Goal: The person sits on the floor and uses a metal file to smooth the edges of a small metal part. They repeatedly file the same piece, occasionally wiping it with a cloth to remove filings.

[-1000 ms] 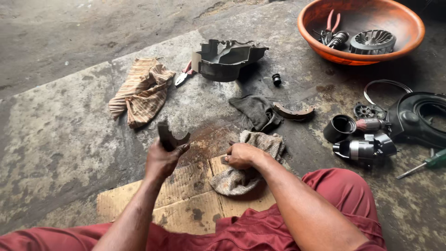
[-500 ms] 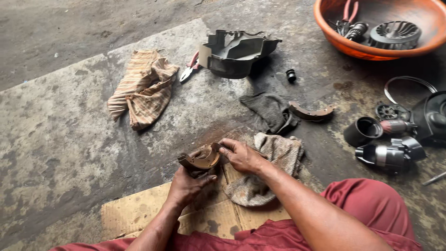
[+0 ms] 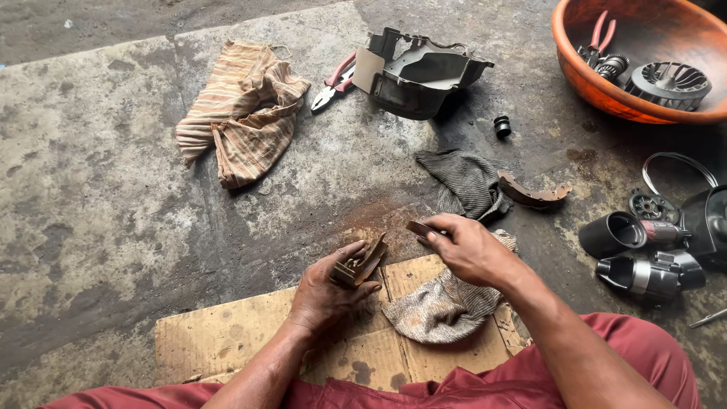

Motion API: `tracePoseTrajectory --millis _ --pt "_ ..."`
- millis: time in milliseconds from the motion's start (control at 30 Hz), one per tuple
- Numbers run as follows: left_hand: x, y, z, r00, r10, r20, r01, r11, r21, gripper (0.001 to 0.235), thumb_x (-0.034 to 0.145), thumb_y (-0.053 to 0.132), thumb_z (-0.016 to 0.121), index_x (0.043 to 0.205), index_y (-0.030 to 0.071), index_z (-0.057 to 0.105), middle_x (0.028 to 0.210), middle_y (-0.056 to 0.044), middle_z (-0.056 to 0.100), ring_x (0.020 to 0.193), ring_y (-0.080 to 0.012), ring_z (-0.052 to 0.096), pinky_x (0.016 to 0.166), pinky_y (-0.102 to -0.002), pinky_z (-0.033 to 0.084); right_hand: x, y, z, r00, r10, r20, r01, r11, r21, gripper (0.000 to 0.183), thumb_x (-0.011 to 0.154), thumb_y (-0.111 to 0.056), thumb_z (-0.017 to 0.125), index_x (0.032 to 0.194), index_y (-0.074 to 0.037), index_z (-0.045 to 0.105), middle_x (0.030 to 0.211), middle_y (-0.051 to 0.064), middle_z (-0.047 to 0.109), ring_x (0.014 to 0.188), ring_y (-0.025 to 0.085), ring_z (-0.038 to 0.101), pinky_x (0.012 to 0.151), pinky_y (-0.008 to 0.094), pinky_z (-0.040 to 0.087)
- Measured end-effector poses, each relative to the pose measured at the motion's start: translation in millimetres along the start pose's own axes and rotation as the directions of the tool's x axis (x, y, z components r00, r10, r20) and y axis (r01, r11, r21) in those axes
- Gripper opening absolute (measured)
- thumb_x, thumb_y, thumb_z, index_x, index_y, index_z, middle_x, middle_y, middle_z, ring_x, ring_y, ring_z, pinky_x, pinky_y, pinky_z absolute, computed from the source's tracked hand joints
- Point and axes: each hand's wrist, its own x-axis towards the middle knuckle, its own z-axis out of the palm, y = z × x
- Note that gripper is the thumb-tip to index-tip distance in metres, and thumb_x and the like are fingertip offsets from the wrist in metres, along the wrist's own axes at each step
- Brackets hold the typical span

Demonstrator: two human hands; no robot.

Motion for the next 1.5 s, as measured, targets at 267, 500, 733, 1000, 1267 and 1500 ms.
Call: tracePoseTrajectory --millis 267,500,733,1000,1267,1500 --pt "6 12 -5 0.997 -0.03 0.067 0.039 0.99 -0.136 0.055 0.076 0.033 0.089 0.125 0.016 0.072 0.108 0.0 0.082 0.094 -0.0088 0.078 0.083 -0.026 0.064 -8 -13 38 0.997 0.026 -0.073 -0.032 0.996 -0.08 0.024 0.102 -0.024 0.056 0.117 -0.015 0.071 0.086 0.007 0.075 0.063 0.018 0.062 0.058 0.037 0.051" --pt "8 6 0 0.988 0.141 -0.058 -0.136 0.988 0.076 0.052 0.074 0.038 0.092 0.114 0.011 0.072 0.097 -0.008 0.078 0.084 -0.02 0.075 0.073 -0.034 0.061 23 -14 59 0.835 -0.505 -0.219 0.431 0.847 -0.31 0.017 0.098 -0.02 0.061 0.097 -0.005 0.068 0.079 0.012 0.071 0.066 0.022 0.067 0.062 0.039 0.056" --pt "11 -2 1 0.992 0.119 0.05 -0.122 0.99 0.071 0.041 0.076 0.041 0.089 0.1 0.013 0.07 0.085 -0.004 0.075 0.075 -0.0191 0.075 0.069 -0.035 0.061 21 -14 68 0.912 -0.409 -0.021 0.407 0.911 -0.066 0.028 0.096 -0.024 0.066 0.119 -0.011 0.077 0.087 0.009 0.076 0.076 0.02 0.073 0.069 0.039 0.055" --pt "8 6 0 0.946 0.316 -0.071 -0.317 0.948 -0.006 0.057 0.076 0.034 0.087 0.126 0.011 0.07 0.102 -0.007 0.076 0.086 -0.0206 0.075 0.075 -0.036 0.061 17 2 80 0.996 -0.023 0.091 0.037 0.988 -0.151 0.031 0.108 -0.031 0.047 0.117 -0.012 0.069 0.063 0.004 0.06 0.05 0.02 0.046 0.052 0.047 0.048" --pt "5 0 7 0.99 0.138 0.027 -0.141 0.977 0.157 0.05 0.074 0.035 0.09 0.117 0.016 0.074 0.086 -0.005 0.072 0.076 -0.0237 0.072 0.069 -0.037 0.059 31 19 79 0.926 -0.346 -0.152 0.29 0.909 -0.3 0.03 0.103 -0.03 0.05 0.101 -0.009 0.07 0.056 0.0 0.057 0.046 0.006 0.04 0.046 0.031 0.038" --pt "5 -7 9 0.99 0.133 0.05 -0.14 0.978 0.157 0.049 0.074 0.035 0.091 0.116 0.016 0.075 0.083 -0.006 0.072 0.074 -0.0229 0.073 0.067 -0.036 0.059 21 14 81 0.99 -0.139 -0.019 0.133 0.974 -0.183 0.032 0.106 -0.025 0.043 0.107 -0.006 0.069 0.055 0.001 0.054 0.04 0.009 0.04 0.038 0.031 0.041"
